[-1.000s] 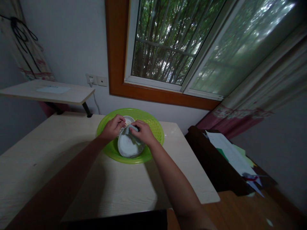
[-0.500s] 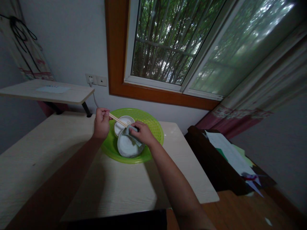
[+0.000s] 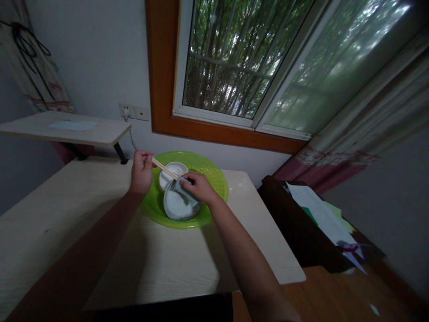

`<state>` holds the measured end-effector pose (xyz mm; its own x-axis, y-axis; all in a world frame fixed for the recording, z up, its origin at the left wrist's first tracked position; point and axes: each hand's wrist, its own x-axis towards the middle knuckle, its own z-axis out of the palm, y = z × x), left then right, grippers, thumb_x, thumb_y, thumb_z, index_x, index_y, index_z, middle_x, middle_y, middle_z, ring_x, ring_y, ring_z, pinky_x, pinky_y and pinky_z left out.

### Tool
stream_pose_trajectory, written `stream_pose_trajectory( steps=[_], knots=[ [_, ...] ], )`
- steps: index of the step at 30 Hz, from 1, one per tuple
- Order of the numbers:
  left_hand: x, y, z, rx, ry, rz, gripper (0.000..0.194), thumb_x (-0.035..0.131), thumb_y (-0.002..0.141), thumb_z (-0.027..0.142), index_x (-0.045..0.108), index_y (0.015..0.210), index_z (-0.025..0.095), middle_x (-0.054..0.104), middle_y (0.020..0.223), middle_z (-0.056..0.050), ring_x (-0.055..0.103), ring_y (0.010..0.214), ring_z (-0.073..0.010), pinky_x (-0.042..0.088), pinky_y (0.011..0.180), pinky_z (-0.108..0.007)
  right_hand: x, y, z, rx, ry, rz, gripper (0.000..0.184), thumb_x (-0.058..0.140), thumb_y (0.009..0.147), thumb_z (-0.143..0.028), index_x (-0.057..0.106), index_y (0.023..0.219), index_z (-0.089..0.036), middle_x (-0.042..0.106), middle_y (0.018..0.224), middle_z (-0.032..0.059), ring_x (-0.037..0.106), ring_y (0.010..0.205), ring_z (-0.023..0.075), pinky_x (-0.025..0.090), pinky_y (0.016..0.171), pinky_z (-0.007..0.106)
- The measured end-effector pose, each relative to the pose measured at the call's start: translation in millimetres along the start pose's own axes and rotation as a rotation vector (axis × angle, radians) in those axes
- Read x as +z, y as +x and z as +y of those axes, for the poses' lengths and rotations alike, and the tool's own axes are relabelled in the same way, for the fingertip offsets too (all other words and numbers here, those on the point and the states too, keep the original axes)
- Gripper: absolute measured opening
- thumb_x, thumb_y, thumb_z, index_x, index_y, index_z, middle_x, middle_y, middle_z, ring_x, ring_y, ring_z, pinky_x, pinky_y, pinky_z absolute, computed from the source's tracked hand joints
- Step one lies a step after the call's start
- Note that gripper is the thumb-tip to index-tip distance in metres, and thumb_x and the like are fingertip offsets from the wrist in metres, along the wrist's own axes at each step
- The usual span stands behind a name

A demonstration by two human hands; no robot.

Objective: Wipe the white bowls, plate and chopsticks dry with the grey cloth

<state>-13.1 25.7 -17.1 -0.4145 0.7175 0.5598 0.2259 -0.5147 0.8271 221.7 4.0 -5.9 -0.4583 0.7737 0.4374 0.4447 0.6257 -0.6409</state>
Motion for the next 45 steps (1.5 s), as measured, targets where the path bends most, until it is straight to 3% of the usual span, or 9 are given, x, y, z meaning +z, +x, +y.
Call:
stream_pose_trajectory(
  steps=[3, 10, 14, 22, 29, 32, 36, 42, 45],
  knots=[
    [1.4, -3, 4, 0.0, -0.005, -0.116, 0.017, 0.058, 0.097, 0.039, 0.058, 0.104, 0.023, 0.062, 0.084, 0.0, 0.065, 0.074, -0.0156, 0.053, 0.07, -0.028, 0, 0, 0, 0.013, -0.001, -0.006, 0.014, 0.067, 0.093, -0.03, 0.075, 0.091, -0.019, 0.071, 0.089, 0.0027, 0.062, 0.082, 0.016, 0.045, 0.076, 0.027],
    [7.8, -14, 11, -0.044, -0.037, -0.54, 0.026, 0.065, 0.09, 0.045, 0.062, 0.102, 0.021, 0.07, 0.087, -0.003, 0.071, 0.076, -0.0188, 0.056, 0.071, -0.031, 0, 0, 0, 0.021, 0.056, 0.021, 0.017, 0.067, 0.093, -0.033, 0.075, 0.094, -0.019, 0.072, 0.091, 0.0029, 0.063, 0.083, 0.0162, 0.045, 0.077, 0.027],
    [9.0, -16, 13, 0.01, 0.024, -0.667, 0.024, 0.066, 0.088, 0.044, 0.065, 0.099, 0.023, 0.074, 0.092, -0.005, 0.072, 0.083, -0.0222, 0.058, 0.076, -0.035, -2, 0, -5, 0.006, 0.077, 0.047, 0.016, 0.067, 0.092, -0.033, 0.075, 0.092, -0.019, 0.071, 0.089, 0.0022, 0.062, 0.08, 0.0152, 0.045, 0.076, 0.026],
    [6.7, -17, 23, 0.07, 0.074, -0.581, 0.015, 0.064, 0.088, 0.036, 0.064, 0.095, 0.023, 0.073, 0.086, -0.003, 0.071, 0.082, -0.0228, 0.056, 0.075, -0.035, -3, 0, -10, 0.01, 0.058, 0.051, 0.014, 0.069, 0.091, -0.032, 0.074, 0.092, -0.019, 0.07, 0.089, 0.0023, 0.062, 0.082, 0.0159, 0.044, 0.076, 0.026],
    [2.6, -5, 9, -0.013, -0.063, -0.204, 0.015, 0.061, 0.091, 0.035, 0.06, 0.1, 0.024, 0.065, 0.085, -0.001, 0.067, 0.077, -0.0178, 0.054, 0.073, -0.03, -1, 1, -6, -0.015, 0.0, 0.057, 0.013, 0.068, 0.09, -0.03, 0.073, 0.089, -0.018, 0.069, 0.086, 0.002, 0.061, 0.079, 0.0155, 0.043, 0.075, 0.026],
    [2.0, -1, 4, -0.009, -0.088, -0.132, 0.014, 0.061, 0.092, 0.035, 0.059, 0.1, 0.024, 0.063, 0.083, 0.0, 0.066, 0.076, -0.0168, 0.054, 0.074, -0.03, -1, 1, -4, -0.036, 0.016, 0.048, 0.014, 0.068, 0.091, -0.03, 0.073, 0.088, -0.018, 0.068, 0.085, 0.0019, 0.06, 0.078, 0.0151, 0.043, 0.075, 0.026],
    [2.1, -5, 8, -0.005, -0.055, -0.216, 0.017, 0.063, 0.092, 0.037, 0.061, 0.102, 0.023, 0.066, 0.084, -0.001, 0.068, 0.074, -0.0177, 0.054, 0.07, -0.03, -1, 0, -5, -0.009, 0.01, 0.026, 0.012, 0.068, 0.09, -0.029, 0.074, 0.088, -0.018, 0.069, 0.086, 0.0021, 0.06, 0.079, 0.0152, 0.044, 0.075, 0.026],
    [5.9, -17, 20, 0.013, 0.006, -0.574, 0.02, 0.069, 0.086, 0.038, 0.067, 0.098, 0.022, 0.072, 0.086, -0.004, 0.071, 0.074, -0.0206, 0.057, 0.068, -0.033, -1, 0, -8, -0.015, 0.027, 0.045, 0.013, 0.069, 0.089, -0.029, 0.074, 0.09, -0.018, 0.07, 0.087, 0.0026, 0.06, 0.078, 0.0152, 0.044, 0.074, 0.027],
    [7.3, -18, 19, 0.037, 0.02, -0.646, 0.018, 0.068, 0.086, 0.038, 0.068, 0.095, 0.022, 0.072, 0.082, -0.003, 0.071, 0.073, -0.021, 0.056, 0.068, -0.033, -1, 0, -11, -0.009, 0.017, 0.049, 0.011, 0.069, 0.089, -0.029, 0.073, 0.089, -0.018, 0.07, 0.087, 0.0022, 0.06, 0.078, 0.0153, 0.044, 0.074, 0.026]
  ],
)
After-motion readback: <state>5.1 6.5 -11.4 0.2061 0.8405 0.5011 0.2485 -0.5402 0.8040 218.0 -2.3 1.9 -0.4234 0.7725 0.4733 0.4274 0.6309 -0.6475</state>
